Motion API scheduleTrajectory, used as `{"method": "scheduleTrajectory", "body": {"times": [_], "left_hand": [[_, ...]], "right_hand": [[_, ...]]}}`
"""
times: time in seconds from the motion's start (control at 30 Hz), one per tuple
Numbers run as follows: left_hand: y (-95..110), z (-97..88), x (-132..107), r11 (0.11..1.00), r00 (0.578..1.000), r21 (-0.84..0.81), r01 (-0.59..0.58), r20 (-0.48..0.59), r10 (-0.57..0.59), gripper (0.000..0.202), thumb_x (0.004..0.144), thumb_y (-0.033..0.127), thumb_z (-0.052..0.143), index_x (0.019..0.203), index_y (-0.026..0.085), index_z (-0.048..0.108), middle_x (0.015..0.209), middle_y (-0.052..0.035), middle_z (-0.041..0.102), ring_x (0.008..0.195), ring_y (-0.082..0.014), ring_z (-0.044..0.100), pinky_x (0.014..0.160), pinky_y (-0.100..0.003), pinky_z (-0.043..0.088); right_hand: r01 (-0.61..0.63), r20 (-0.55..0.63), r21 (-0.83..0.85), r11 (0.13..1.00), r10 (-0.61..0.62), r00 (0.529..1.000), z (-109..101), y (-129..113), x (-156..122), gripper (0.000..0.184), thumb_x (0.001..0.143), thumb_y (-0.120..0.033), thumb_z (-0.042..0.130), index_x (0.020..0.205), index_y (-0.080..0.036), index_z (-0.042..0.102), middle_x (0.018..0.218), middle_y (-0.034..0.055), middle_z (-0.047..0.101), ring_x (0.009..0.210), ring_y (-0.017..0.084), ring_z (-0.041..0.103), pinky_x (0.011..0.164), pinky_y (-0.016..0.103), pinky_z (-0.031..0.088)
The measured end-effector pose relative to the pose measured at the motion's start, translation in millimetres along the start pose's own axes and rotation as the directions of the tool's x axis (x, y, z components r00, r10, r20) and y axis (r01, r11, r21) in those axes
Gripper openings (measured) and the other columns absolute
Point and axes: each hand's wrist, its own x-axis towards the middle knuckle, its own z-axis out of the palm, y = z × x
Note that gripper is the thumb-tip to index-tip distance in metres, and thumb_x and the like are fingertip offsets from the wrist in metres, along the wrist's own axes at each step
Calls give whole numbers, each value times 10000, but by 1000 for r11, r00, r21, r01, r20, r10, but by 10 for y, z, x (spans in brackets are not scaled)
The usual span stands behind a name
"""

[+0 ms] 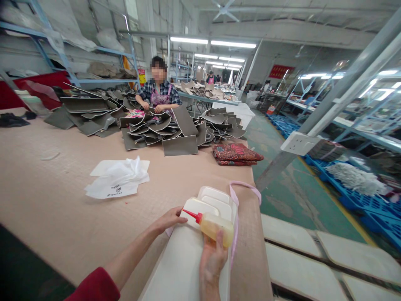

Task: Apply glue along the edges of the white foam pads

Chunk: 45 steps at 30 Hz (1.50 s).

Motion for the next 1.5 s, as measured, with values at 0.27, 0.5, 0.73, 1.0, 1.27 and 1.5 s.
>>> {"method": "scheduleTrajectory", "body": {"times": [0.27,0.5,0.73,1.0,1.27,1.5], "left_hand": [[-304,11,-519,991,954,-24,-132,268,134,845,584,266,773,1336,216,389,1131,-95,617,954,-247,606,827,-358,469],[-532,122,-480,997,993,2,-78,-91,78,789,490,141,643,1260,158,468,926,-64,673,715,-221,626,581,-276,473],[-390,253,-449,998,992,14,-60,-113,61,618,586,291,702,1157,137,522,985,-101,661,916,-260,615,690,-283,495],[-252,199,-449,990,999,132,-39,39,34,740,619,319,744,1257,151,410,1069,-114,642,908,-268,624,733,-335,511],[-95,197,-436,998,981,68,10,191,-23,833,669,374,736,1360,193,307,1164,-128,607,931,-273,632,777,-376,509],[78,328,-543,1000,979,12,0,206,-2,861,640,377,762,1367,224,327,1194,-124,596,996,-314,616,794,-405,508]], "right_hand": [[-21,66,36,999,18,998,-18,-42,-6,640,699,-309,717,1279,-295,447,1344,52,444,1163,243,482,866,411,507],[-8,8,35,999,8,1000,-22,-483,6,429,783,-425,624,1149,-214,552,1203,55,559,1077,200,545,982,395,423],[117,-31,66,991,-115,993,-153,-972,110,489,785,-455,598,1207,-222,520,1329,58,462,1177,259,470,1083,520,274],[198,36,-100,975,-196,980,-531,-1314,425,506,778,-463,609,1228,-254,507,1331,47,463,1216,270,425,1098,565,182],[182,99,-183,966,-166,981,-608,-1371,783,619,677,-452,719,1225,-250,513,1269,71,517,1119,265,505,1078,565,202],[158,85,-221,962,-142,986,-568,-1429,831,649,614,-497,745,1169,-217,558,1131,92,598,1022,296,557,1036,599,255]]}}
